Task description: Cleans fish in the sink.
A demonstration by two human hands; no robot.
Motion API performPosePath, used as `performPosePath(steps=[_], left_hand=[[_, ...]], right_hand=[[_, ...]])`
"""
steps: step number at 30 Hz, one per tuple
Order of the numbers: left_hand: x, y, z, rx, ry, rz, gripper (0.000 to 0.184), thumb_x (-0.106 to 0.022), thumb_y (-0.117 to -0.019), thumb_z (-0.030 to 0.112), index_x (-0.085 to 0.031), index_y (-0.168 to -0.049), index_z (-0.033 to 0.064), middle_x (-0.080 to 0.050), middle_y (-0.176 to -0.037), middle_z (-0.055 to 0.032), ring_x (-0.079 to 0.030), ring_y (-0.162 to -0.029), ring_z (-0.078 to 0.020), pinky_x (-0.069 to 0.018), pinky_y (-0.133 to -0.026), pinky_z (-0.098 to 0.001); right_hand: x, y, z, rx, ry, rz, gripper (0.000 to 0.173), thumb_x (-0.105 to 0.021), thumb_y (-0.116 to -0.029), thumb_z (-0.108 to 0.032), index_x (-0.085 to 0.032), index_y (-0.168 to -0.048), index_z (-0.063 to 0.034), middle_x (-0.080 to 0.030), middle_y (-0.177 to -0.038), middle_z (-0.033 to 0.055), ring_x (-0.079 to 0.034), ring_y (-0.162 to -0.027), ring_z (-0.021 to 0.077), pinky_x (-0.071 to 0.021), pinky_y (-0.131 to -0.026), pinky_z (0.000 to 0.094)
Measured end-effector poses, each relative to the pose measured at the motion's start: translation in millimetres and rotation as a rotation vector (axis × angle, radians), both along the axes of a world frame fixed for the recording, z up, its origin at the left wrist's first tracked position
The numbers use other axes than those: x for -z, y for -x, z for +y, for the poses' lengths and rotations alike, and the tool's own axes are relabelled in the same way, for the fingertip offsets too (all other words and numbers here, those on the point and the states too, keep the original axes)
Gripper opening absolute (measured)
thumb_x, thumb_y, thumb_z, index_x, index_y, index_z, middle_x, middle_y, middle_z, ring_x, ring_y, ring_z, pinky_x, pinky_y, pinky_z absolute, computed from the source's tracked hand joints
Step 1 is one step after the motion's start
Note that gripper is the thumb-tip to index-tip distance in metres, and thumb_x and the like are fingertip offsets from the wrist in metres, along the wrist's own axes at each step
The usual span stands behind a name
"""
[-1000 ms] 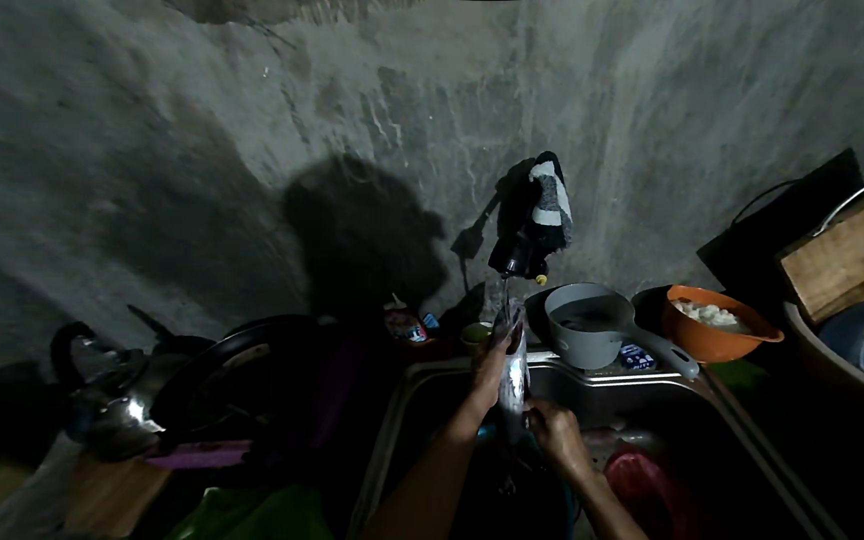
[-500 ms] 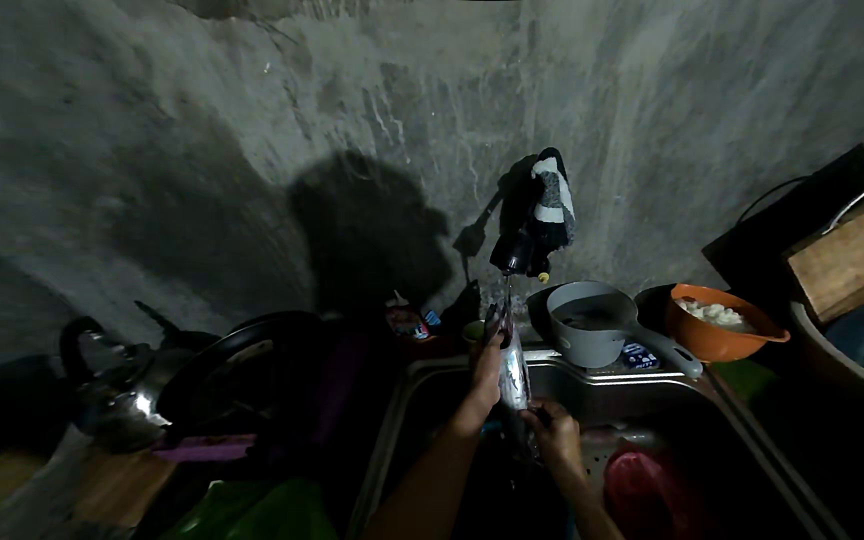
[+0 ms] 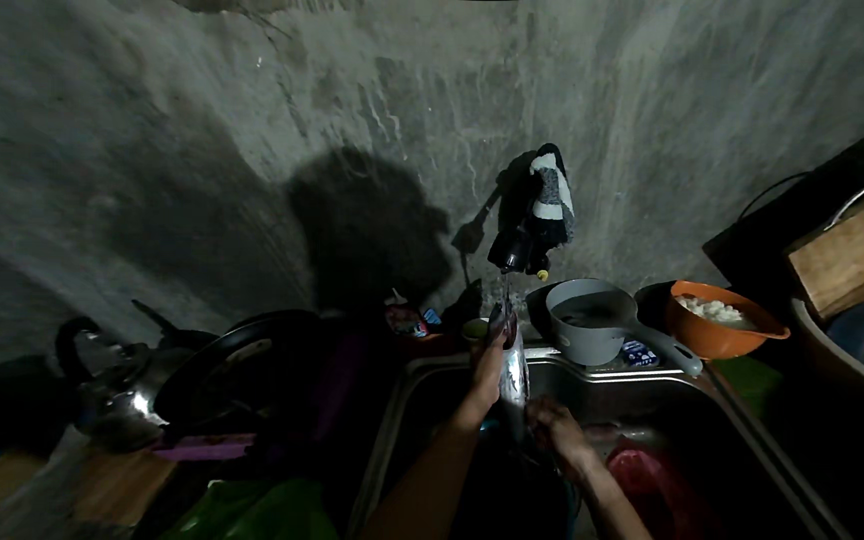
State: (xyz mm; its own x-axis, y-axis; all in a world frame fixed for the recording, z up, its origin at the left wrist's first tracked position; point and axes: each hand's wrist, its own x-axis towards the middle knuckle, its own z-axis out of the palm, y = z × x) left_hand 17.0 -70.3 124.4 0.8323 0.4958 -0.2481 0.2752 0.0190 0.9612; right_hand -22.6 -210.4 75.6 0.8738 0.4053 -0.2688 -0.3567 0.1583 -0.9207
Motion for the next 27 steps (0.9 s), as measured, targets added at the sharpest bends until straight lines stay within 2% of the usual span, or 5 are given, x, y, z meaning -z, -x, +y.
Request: performPosePath(steps=[8, 15, 20, 23, 27], left_hand=[[3, -2, -4, -0.001, -0.018, -0.041, 0.045, -0.057, -0.1034, 0.038, -0.058, -0.135, 0.0051, -0.059, -0.132, -0.0219, -0.055, -0.117, -0.0363, -0.0456, -0.093, -0.0573], [28, 7, 2, 0.082, -0.134, -0.088, 0.041, -0.057, -0.1048, 0.036, -0.063, -0.129, 0.0027, -0.065, -0.124, -0.0198, -0.061, -0.113, -0.0321, -0.0478, -0.098, -0.052], [35, 3, 7, 0.046, 0.054, -0.052, 0.041, -0.056, -0.105, 0.034, -0.06, -0.133, 0.0041, -0.062, -0.129, -0.0199, -0.058, -0.116, -0.0315, -0.0471, -0.097, -0.0516], [30, 3, 10, 0.081, 0.122, -0.039, 0.042, -0.054, -0.105, 0.035, -0.06, -0.134, 0.0055, -0.062, -0.128, -0.0181, -0.059, -0.113, -0.0289, -0.0485, -0.094, -0.0496], [24, 4, 6, 0.121, 0.235, -0.056, 0.035, -0.051, -0.1061, 0.032, -0.059, -0.132, 0.0101, -0.065, -0.116, -0.011, -0.061, -0.098, -0.0194, -0.052, -0.083, -0.0396]], right_hand=[[-1, -7, -5, 0.062, -0.599, 0.557, 0.037, -0.028, -0.1071, -0.011, -0.05, -0.077, -0.0097, -0.052, -0.06, -0.0018, -0.044, -0.043, 0.0025, -0.0382, -0.04, 0.0133], [-52, -17, -30, 0.175, -0.6, 0.369, 0.043, -0.024, -0.1089, -0.016, -0.049, -0.073, -0.012, -0.05, -0.056, -0.0031, -0.046, -0.042, 0.0036, -0.0417, -0.042, 0.0155], [-36, -7, -58, 0.159, 0.296, -0.022, 0.024, -0.038, -0.1077, -0.006, -0.056, -0.093, -0.0002, -0.052, -0.066, 0.001, -0.047, -0.05, 0.0064, -0.0425, -0.048, 0.0196], [24, 17, -75, -0.33, 0.949, -0.102, 0.037, -0.05, -0.1073, -0.016, -0.058, -0.135, 0.0065, -0.063, -0.13, 0.0264, -0.061, -0.123, 0.0359, -0.0445, -0.109, 0.0486], [89, 67, -108, -0.781, 1.177, -0.143, 0.052, -0.056, -0.1047, -0.034, -0.056, -0.138, 0.0062, -0.058, -0.138, 0.0303, -0.055, -0.13, 0.046, -0.0434, -0.108, 0.0627]])
